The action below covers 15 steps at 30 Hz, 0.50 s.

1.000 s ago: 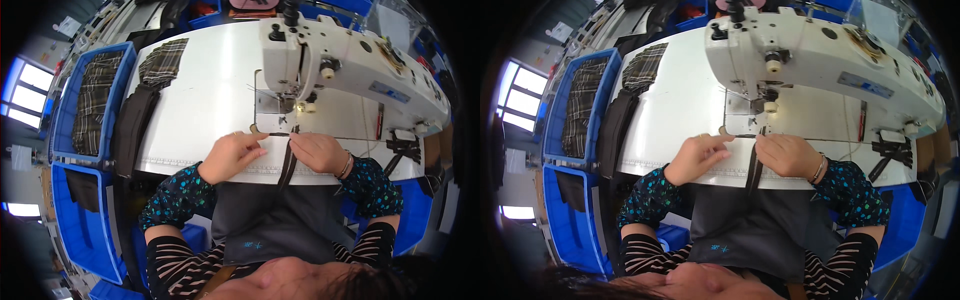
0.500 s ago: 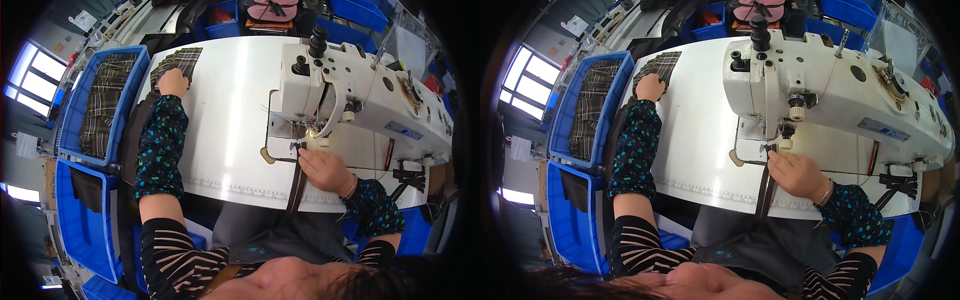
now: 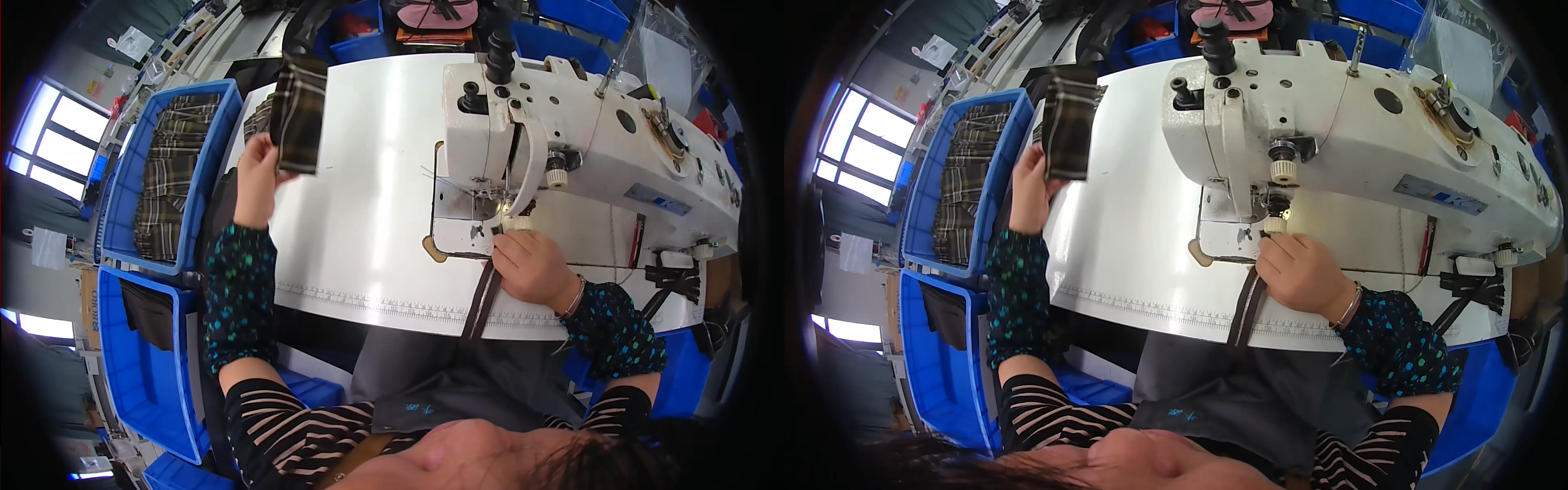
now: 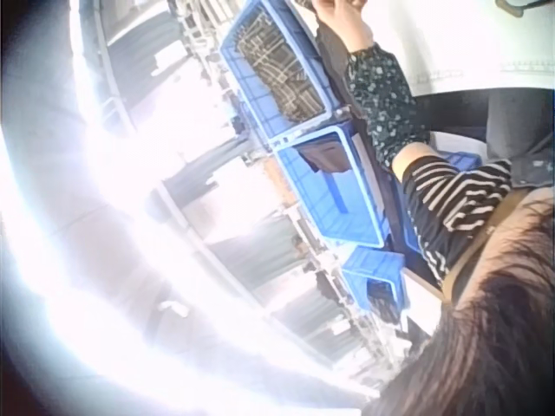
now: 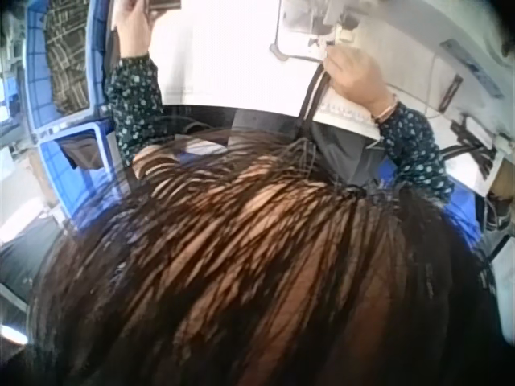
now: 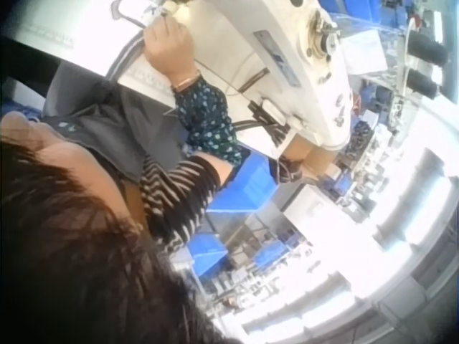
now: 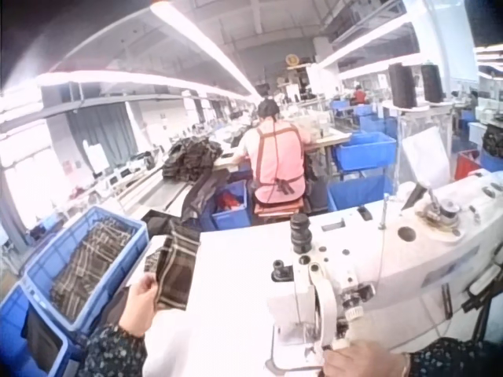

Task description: The person operates an industrial sewing machine to attach a zipper to a piece of dark fabric. They align the zipper tape with the fabric edge, guide the material under the presser foot, and sew a straight stitch along the zipper teeth. The person repeats this process for multiple fabric pieces, handling them one at a time from a nearby bin.

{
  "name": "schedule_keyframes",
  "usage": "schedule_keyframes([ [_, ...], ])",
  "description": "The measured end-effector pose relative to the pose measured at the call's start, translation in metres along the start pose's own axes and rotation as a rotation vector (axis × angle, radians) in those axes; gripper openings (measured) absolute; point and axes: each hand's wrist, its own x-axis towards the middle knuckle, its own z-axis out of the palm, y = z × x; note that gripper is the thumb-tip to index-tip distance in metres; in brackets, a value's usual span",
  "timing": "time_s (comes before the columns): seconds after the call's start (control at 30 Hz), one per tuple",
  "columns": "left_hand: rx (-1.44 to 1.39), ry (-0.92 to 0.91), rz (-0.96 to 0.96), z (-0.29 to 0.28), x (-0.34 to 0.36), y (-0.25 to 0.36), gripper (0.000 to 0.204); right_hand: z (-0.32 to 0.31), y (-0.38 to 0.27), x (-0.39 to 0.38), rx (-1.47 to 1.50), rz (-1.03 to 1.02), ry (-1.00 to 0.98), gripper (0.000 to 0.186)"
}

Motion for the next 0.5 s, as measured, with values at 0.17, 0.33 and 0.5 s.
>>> schedule_keyframes([
  [0.17, -0.198, -0.479, -0.506, 0.045, -0.166, -0.011, 0.034, -0.010, -0.010, 0.010, 0.046, -0.234, 0.238, 0.024],
  [0.33, 0.052, -0.819, -0.259, 0.091, -0.204, -0.024, 0.038, -0.022, -0.044, 0.020, -0.038, -0.268, 0.124, 0.021],
  [0.5, 0.650, -0.879, 0.235, 0.112, -0.183, -0.010, 0.034, -0.001, -0.014, -0.004, 0.166, -0.132, 0.042, 0.013],
])
